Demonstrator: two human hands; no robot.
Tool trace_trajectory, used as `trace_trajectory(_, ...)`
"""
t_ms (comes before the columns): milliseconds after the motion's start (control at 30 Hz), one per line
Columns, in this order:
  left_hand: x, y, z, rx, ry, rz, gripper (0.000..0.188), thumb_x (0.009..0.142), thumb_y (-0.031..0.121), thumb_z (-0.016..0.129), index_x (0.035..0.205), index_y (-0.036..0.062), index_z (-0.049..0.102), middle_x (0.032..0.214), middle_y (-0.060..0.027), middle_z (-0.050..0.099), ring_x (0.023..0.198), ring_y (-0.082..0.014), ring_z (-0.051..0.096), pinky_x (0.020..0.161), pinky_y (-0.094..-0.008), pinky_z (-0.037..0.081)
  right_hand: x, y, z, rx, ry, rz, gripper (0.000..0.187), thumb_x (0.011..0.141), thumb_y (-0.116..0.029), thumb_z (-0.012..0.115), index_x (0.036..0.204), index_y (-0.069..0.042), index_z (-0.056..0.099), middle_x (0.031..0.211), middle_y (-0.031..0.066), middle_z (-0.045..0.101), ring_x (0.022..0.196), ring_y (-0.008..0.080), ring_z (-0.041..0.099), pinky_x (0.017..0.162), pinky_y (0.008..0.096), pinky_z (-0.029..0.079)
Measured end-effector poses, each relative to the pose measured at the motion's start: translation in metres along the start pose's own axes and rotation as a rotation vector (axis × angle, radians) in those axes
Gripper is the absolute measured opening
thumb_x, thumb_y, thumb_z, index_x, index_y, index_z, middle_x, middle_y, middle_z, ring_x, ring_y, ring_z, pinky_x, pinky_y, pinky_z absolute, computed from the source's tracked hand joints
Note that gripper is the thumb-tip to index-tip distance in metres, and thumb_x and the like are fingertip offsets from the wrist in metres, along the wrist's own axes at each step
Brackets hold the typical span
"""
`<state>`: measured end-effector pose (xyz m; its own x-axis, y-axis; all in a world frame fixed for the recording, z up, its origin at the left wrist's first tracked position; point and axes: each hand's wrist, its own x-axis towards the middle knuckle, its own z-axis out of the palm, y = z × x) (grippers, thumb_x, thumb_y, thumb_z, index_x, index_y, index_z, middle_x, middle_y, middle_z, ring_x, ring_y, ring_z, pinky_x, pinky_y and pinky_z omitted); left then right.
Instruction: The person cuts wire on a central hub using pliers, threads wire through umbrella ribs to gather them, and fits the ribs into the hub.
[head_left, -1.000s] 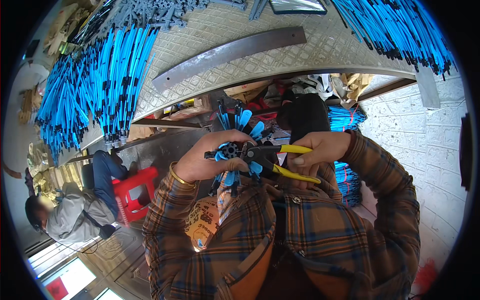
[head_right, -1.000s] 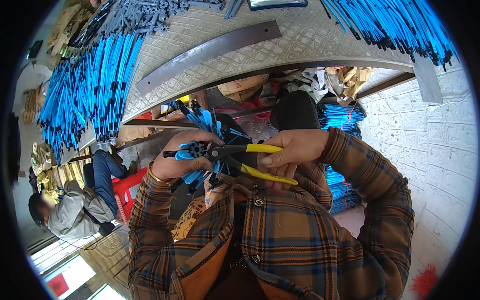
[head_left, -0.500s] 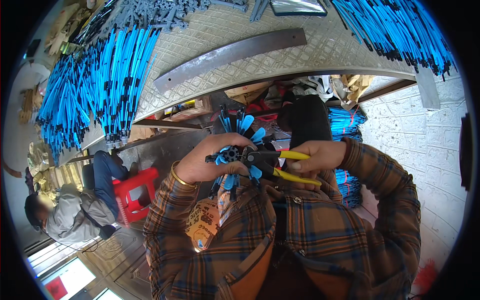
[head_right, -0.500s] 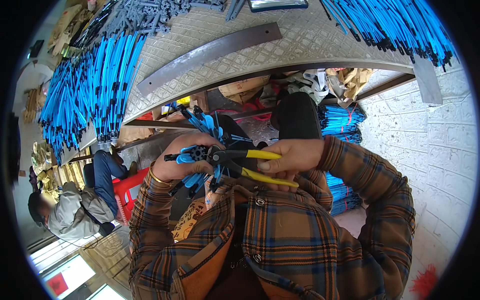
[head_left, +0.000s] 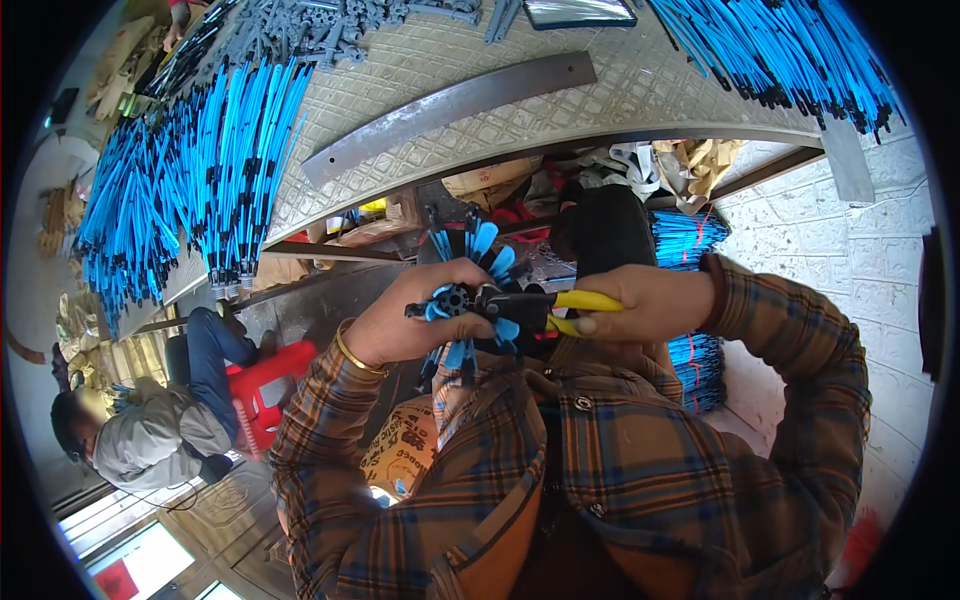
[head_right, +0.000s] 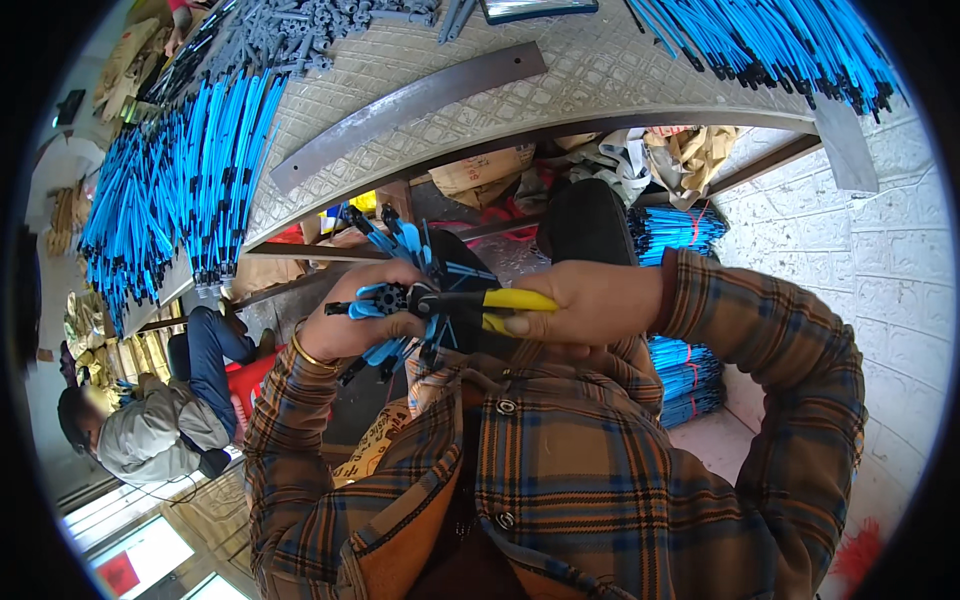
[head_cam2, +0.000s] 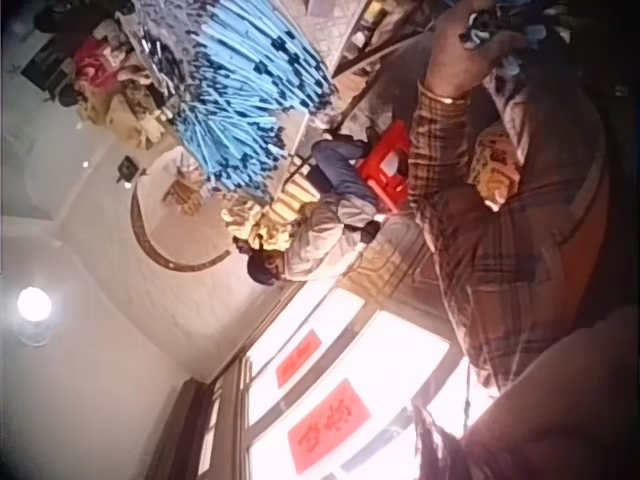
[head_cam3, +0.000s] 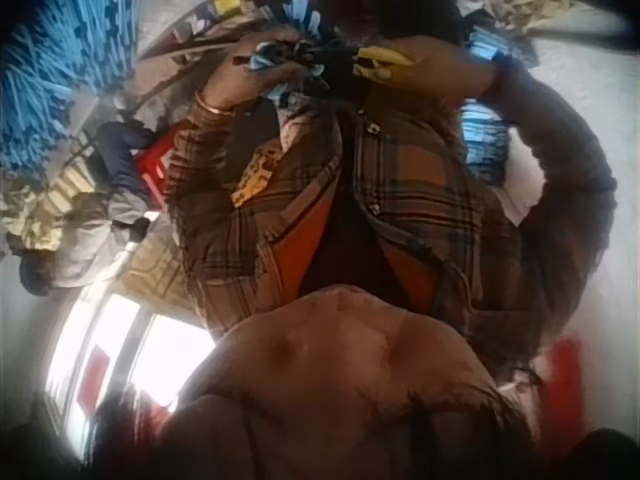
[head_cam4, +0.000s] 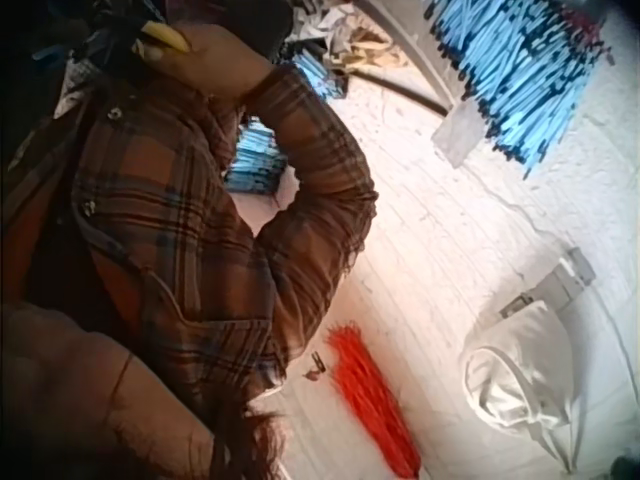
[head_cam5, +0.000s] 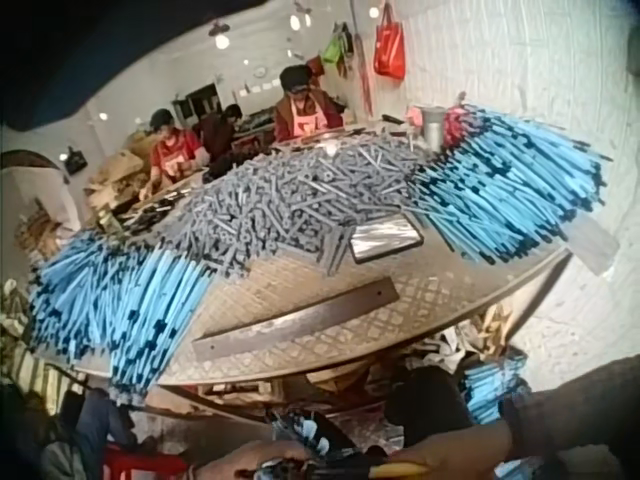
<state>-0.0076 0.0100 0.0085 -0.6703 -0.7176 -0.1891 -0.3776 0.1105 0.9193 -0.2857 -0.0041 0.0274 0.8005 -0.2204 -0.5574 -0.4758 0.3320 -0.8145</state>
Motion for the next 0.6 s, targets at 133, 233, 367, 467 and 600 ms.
trace_trajectory(133, 0.0, -0.001, 0.009, -0.037, 0.098, -0.056, 0.032, 0.07, 0.007, 0.071, 0.1, 0.0026, 0.059, 0.089, -0.0055, 0.061, 0.082, -0.0131, 0.057, 0.073, -0.028, 0.045, 0.007, 0.01, 0.001, -0.416, 0.218, -0.195, 0.034, 0.091, -0.035, 0.05, 0.103, -0.003, 0.048, 0.071, 0.0103, 0.057, 0.065, 0.0249, 0.059, 0.059, 0.0356, 0.047)
trace_trajectory(233, -0.001, 0.002, 0.012, -0.071, 0.172, -0.022, 0.032, 0.071, 0.006, 0.07, 0.101, 0.0029, 0.059, 0.09, -0.005, 0.061, 0.082, -0.0118, 0.056, 0.074, -0.0272, 0.045, 0.005, 0.008, 0.008, -0.65, 0.369, -0.259, 0.031, 0.088, -0.031, 0.053, 0.102, -0.004, 0.049, 0.074, 0.0152, 0.057, 0.069, 0.0337, 0.058, 0.061, 0.0399, 0.046)
trace_trajectory(367, -0.005, 0.0, 0.012, -0.028, 0.28, 0.069, 0.035, 0.073, 0.007, 0.071, 0.105, 0.004, 0.058, 0.094, -0.0051, 0.061, 0.086, -0.0115, 0.056, 0.078, -0.0258, 0.045, 0.014, 0.011, 0.026, -0.81, 0.539, -0.277, 0.025, 0.084, -0.025, 0.057, 0.097, -0.005, 0.05, 0.077, 0.0201, 0.055, 0.075, 0.0413, 0.054, 0.062, 0.0434, 0.043)
trace_trajectory(467, -0.009, 0.001, 0.009, 0.008, 0.288, 0.054, 0.036, 0.073, 0.01, 0.071, 0.106, 0.0039, 0.058, 0.097, -0.0051, 0.061, 0.088, -0.012, 0.057, 0.079, -0.0267, 0.045, 0.015, 0.015, 0.023, -0.863, 0.588, -0.357, 0.024, 0.083, -0.025, 0.058, 0.092, -0.004, 0.05, 0.08, 0.0198, 0.054, 0.075, 0.04, 0.053, 0.063, 0.0437, 0.043)
trace_trajectory(600, -0.032, 0.02, -0.017, 0.086, 0.455, 0.149, 0.035, 0.073, 0.013, 0.072, 0.104, 0.0039, 0.058, 0.09, -0.004, 0.061, 0.082, -0.0112, 0.057, 0.074, -0.0272, 0.047, -0.031, 0.025, -0.001, -0.918, 0.813, -0.333, 0.026, 0.08, -0.022, 0.061, 0.092, -0.002, 0.049, 0.081, 0.0186, 0.052, 0.074, 0.0384, 0.053, 0.061, 0.0426, 0.042)
